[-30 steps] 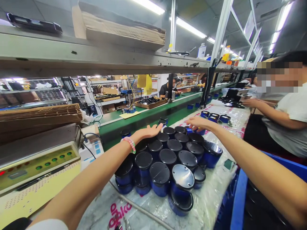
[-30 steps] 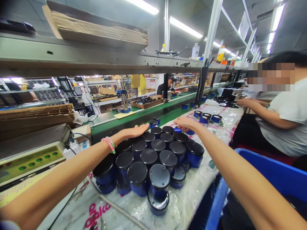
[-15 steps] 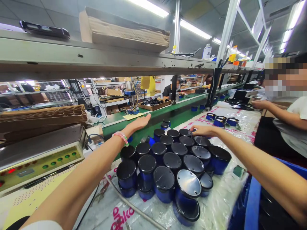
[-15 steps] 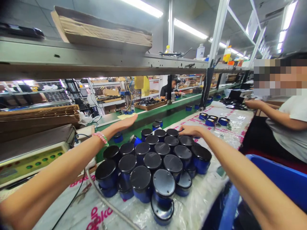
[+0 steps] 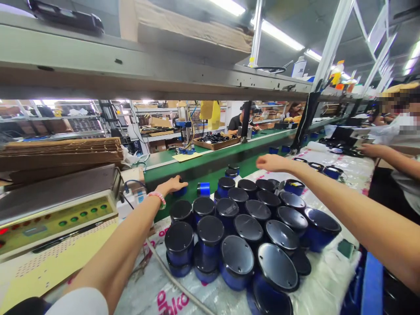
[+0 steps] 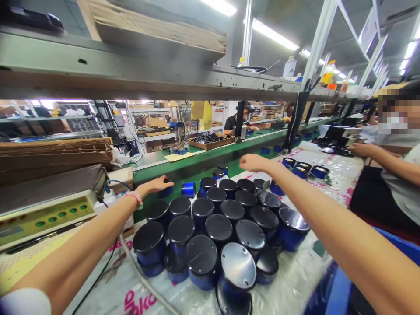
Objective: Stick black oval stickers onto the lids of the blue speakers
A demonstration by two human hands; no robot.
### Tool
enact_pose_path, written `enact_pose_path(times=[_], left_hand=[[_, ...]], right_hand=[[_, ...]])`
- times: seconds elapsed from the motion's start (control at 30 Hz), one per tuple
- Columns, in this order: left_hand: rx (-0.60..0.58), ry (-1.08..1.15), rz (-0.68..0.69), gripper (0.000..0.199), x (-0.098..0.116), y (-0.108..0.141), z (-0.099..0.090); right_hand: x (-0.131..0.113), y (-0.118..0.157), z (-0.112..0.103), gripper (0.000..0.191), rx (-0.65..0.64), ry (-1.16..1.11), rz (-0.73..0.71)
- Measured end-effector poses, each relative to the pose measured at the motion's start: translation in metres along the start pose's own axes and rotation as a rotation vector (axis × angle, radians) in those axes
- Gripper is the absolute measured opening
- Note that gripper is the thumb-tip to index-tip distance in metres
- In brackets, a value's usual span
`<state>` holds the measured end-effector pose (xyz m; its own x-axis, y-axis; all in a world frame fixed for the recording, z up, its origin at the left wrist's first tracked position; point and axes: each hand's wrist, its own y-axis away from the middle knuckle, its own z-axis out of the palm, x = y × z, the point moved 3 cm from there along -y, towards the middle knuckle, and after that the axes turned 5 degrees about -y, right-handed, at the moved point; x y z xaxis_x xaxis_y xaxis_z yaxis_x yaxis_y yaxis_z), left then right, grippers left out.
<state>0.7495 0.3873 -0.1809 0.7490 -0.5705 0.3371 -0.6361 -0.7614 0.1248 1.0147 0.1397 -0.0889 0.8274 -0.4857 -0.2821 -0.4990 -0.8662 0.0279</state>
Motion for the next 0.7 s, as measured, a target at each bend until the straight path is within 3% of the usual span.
enact_pose_path(times=[0.07,0.17,0.27,0.37,0.5,0.7], left_hand=[[-0.054,0.03,-0.007,0.039,0.0,0.0,0.0],[-0.109,0.055,0.023,0.039,0.005,0.01,-0.005],[-0.148,0.063,0.085,0.039,0.015,0.026,-0.015],[-0.179,0.053,0.125,0.043,0.023,0.044,-0.027],[-0.206,0.033,0.125,0.049,0.017,0.062,-0.039],[-0.122,0.092,0.116,0.052,0.004,0.063,-0.037]], right_hand=[[-0.056,-0.021,0.004,0.03,-0.016,0.027,-0.13],[-0.136,-0.048,0.038,0.034,-0.163,0.062,-0.303],[-0.184,-0.069,0.075,0.034,-0.307,0.14,-0.327],[-0.197,-0.085,0.095,0.034,-0.347,0.225,-0.274],[-0.194,-0.089,0.102,0.033,-0.399,0.259,-0.262],[-0.193,-0.047,0.096,0.038,-0.62,0.095,-0.444]])
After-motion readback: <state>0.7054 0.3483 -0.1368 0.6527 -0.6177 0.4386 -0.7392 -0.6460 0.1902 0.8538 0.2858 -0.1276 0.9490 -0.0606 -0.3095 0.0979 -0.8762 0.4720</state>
